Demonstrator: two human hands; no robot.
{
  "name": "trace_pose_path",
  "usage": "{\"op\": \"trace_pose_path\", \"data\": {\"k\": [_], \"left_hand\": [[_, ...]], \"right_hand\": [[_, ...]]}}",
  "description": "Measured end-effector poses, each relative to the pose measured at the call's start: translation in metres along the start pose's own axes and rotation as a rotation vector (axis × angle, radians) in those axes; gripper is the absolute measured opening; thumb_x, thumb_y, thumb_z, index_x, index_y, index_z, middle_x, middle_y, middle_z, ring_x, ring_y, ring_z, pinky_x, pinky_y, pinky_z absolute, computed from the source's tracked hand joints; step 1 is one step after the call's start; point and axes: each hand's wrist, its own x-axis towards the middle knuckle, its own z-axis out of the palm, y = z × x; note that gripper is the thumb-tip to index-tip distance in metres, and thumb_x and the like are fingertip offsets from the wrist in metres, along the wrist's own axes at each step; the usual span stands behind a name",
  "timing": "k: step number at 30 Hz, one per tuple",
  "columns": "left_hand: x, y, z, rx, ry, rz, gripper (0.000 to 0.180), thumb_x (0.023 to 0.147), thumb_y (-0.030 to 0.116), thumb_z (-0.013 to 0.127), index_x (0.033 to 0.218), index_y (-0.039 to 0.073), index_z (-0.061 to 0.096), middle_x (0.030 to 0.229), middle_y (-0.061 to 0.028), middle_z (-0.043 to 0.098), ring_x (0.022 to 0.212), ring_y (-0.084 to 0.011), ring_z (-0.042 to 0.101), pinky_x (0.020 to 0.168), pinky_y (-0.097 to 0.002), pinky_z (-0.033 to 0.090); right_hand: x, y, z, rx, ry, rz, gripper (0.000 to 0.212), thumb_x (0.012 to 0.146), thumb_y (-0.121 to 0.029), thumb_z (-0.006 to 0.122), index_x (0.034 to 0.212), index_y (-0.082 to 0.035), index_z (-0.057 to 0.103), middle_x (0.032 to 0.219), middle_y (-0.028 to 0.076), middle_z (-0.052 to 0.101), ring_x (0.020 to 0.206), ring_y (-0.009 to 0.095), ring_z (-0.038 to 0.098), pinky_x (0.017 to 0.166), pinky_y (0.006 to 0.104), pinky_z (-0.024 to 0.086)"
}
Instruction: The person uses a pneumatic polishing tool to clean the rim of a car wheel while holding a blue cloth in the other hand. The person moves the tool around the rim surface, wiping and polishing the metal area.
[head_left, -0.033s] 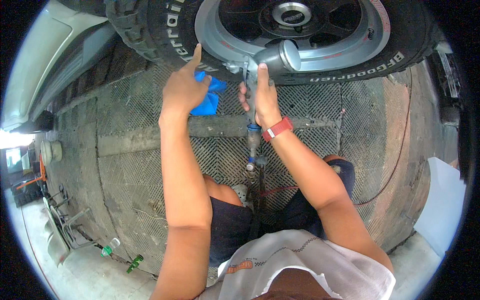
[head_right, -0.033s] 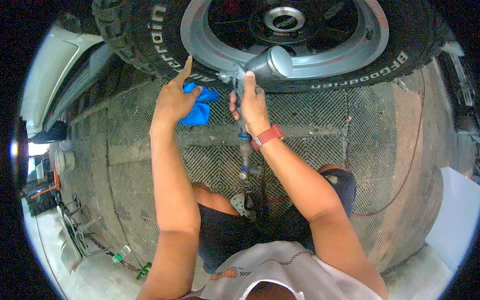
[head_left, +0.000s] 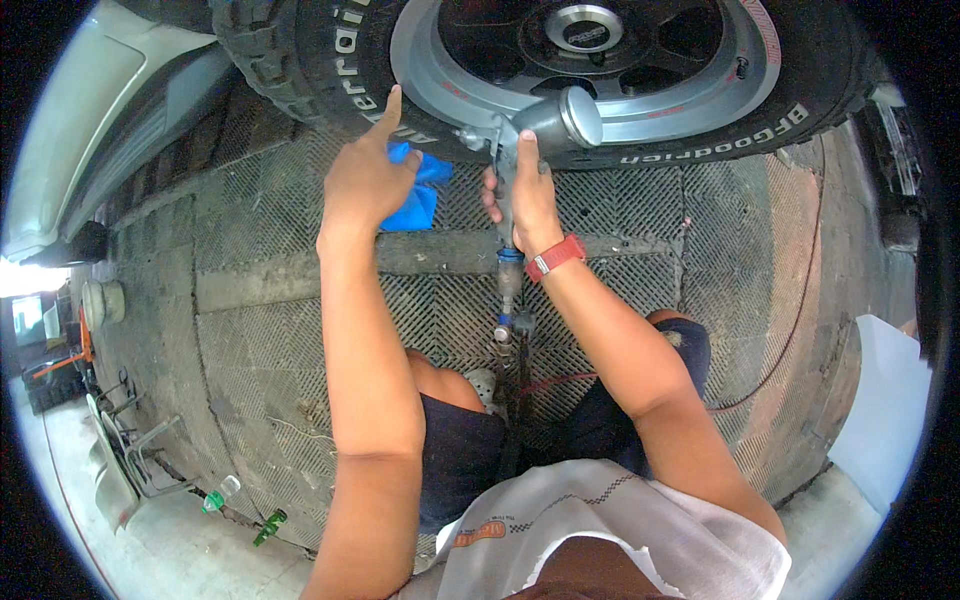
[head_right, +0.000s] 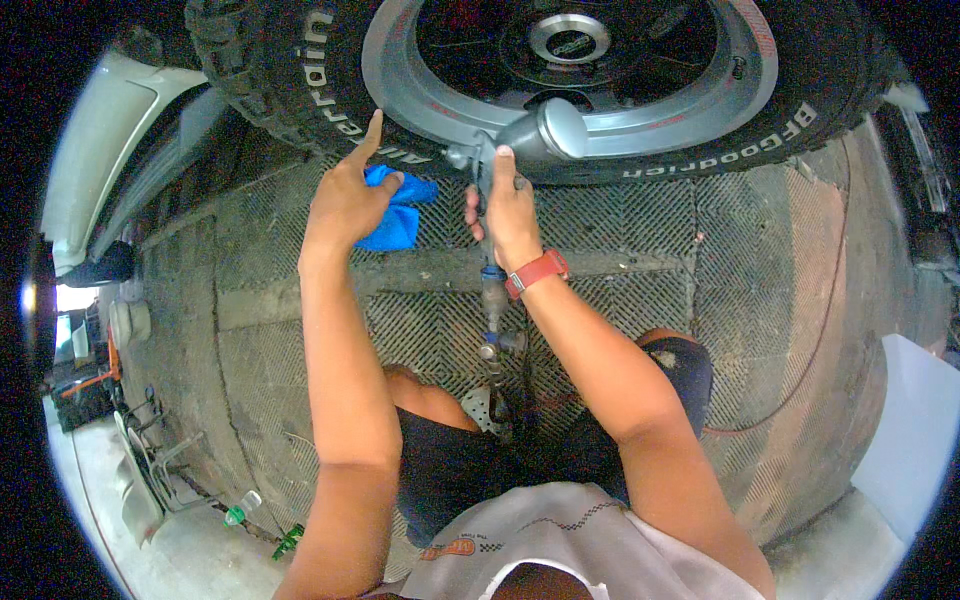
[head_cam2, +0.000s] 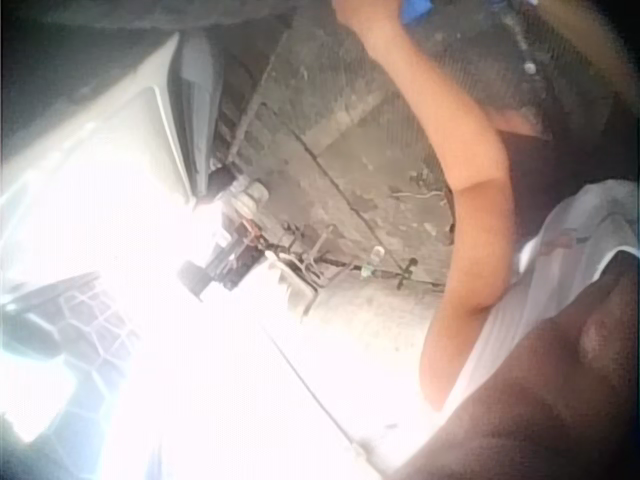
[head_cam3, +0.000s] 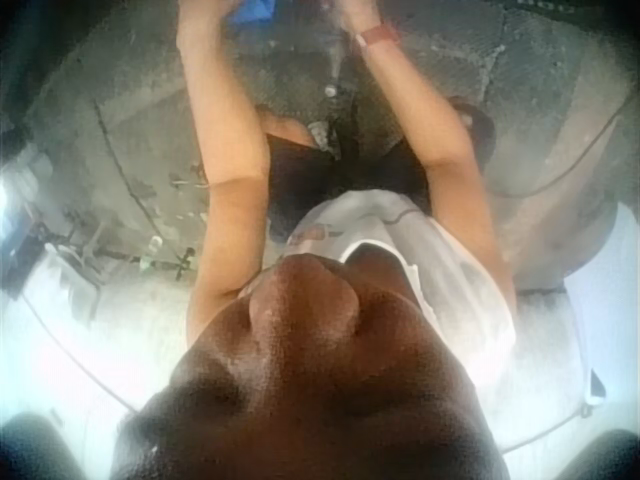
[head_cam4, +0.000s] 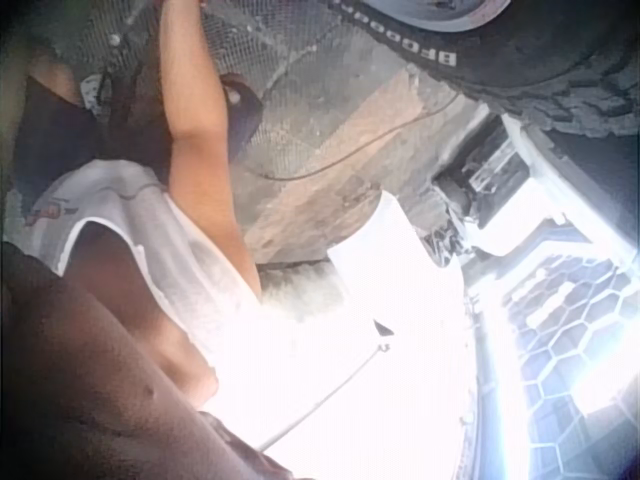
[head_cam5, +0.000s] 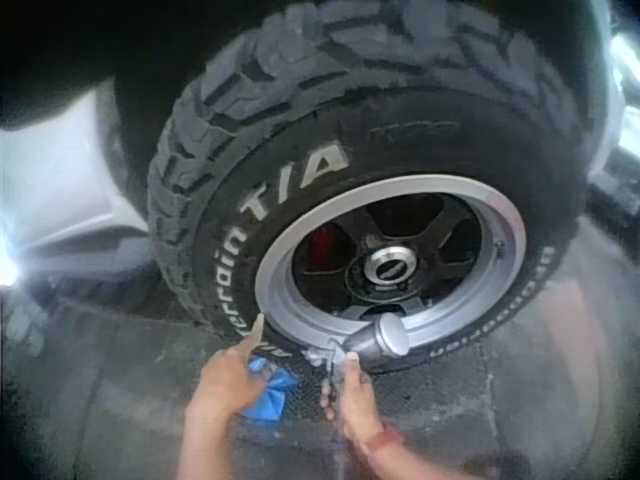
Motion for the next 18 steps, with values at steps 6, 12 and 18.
{"op": "trace_pose_path", "data": {"k": [6,12,18], "left_hand": [[-0.011,0.000,-0.011,-0.015,0.076,0.003,0.095,0.092,0.029,0.079,0.173,0.037,0.030,0.121,-0.0316,0.075,0.116,-0.0476,0.073,0.102,-0.0531,0.056],[-0.012,0.008,-0.012,0.012,0.026,-0.035,0.096,0.094,0.028,0.076,0.174,0.037,0.023,0.112,-0.0280,0.078,0.108,-0.0468,0.075,0.097,-0.0538,0.058],[-0.002,0.008,0.001,0.110,0.037,0.044,0.100,0.091,0.027,0.075,0.175,0.031,0.021,0.110,-0.0276,0.078,0.105,-0.0467,0.075,0.096,-0.0542,0.059]], "right_hand": [[0.013,0.024,-0.018,-0.080,0.242,-0.019,0.066,0.114,-0.064,0.038,0.094,-0.004,0.061,0.067,0.004,0.058,0.050,0.016,0.056,0.039,0.0306,0.041],[-0.004,-0.011,0.019,-0.071,0.036,-0.042,0.071,0.114,-0.064,0.037,0.086,-0.004,0.061,0.067,0.005,0.059,0.049,0.015,0.055,0.040,0.0300,0.041],[-0.038,-0.055,0.047,-0.105,-0.184,-0.251,0.073,0.115,-0.065,0.034,0.086,-0.003,0.061,0.068,0.004,0.059,0.051,0.012,0.053,0.045,0.0272,0.041]]}}
